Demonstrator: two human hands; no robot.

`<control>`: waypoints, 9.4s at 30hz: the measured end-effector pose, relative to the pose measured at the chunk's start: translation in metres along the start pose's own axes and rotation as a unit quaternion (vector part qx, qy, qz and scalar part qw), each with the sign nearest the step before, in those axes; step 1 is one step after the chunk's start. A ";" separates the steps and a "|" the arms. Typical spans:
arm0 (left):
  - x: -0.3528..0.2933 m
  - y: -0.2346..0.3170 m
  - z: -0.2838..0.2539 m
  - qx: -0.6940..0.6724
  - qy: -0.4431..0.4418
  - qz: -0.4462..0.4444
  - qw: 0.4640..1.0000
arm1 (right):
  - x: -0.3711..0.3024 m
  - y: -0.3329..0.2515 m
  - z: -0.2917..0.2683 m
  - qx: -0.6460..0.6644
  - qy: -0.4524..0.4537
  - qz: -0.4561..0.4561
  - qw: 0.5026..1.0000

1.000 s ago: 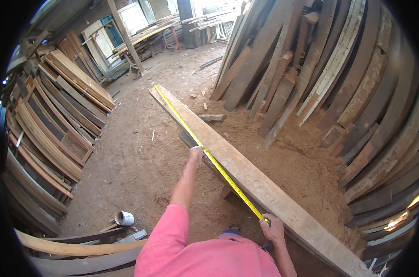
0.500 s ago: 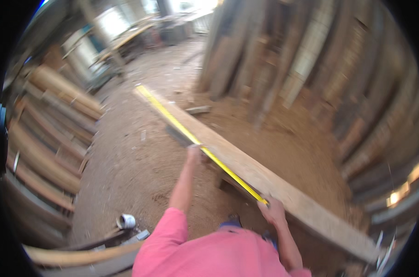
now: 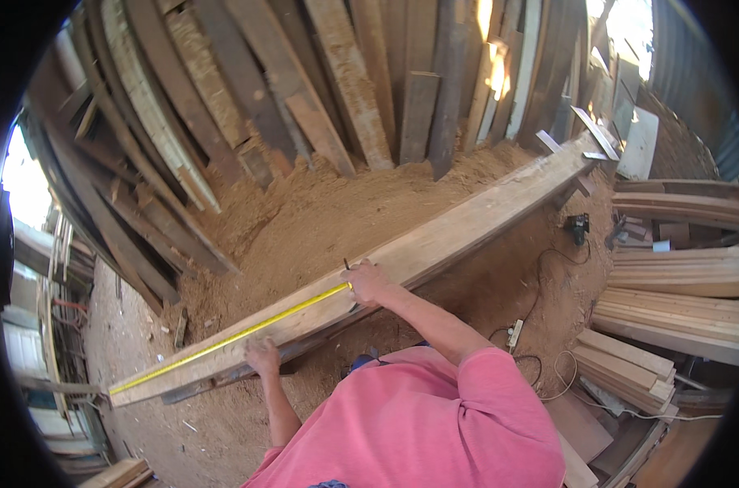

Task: The person uses a tape measure and a pencil to mark lengths on a large wooden beam, referencing a piece of paper, and then moves the beam on a workshop floor.

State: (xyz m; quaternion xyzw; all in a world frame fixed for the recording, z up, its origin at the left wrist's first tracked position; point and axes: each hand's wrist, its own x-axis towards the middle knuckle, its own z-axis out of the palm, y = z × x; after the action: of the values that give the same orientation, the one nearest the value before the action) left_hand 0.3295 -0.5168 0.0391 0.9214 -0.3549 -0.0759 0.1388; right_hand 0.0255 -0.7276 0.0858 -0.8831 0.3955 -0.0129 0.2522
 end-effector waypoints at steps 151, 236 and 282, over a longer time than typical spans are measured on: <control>-0.039 0.463 0.181 -0.031 -0.269 0.124 0.955 | -0.074 0.352 -0.118 0.223 0.127 0.019 0.966; -0.118 0.365 0.155 0.068 0.110 0.011 0.992 | -0.062 0.368 -0.127 -0.004 0.072 -0.040 0.997; -0.117 0.364 0.154 0.069 0.110 0.008 0.992 | -0.063 0.369 -0.124 0.001 0.088 -0.054 0.995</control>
State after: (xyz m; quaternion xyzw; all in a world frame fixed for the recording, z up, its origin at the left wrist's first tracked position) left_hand -0.0244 -0.7271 0.0104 0.9287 -0.3493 0.0514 0.1134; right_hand -0.3005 -0.9440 0.0366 -0.8984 0.3676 -0.1043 0.2163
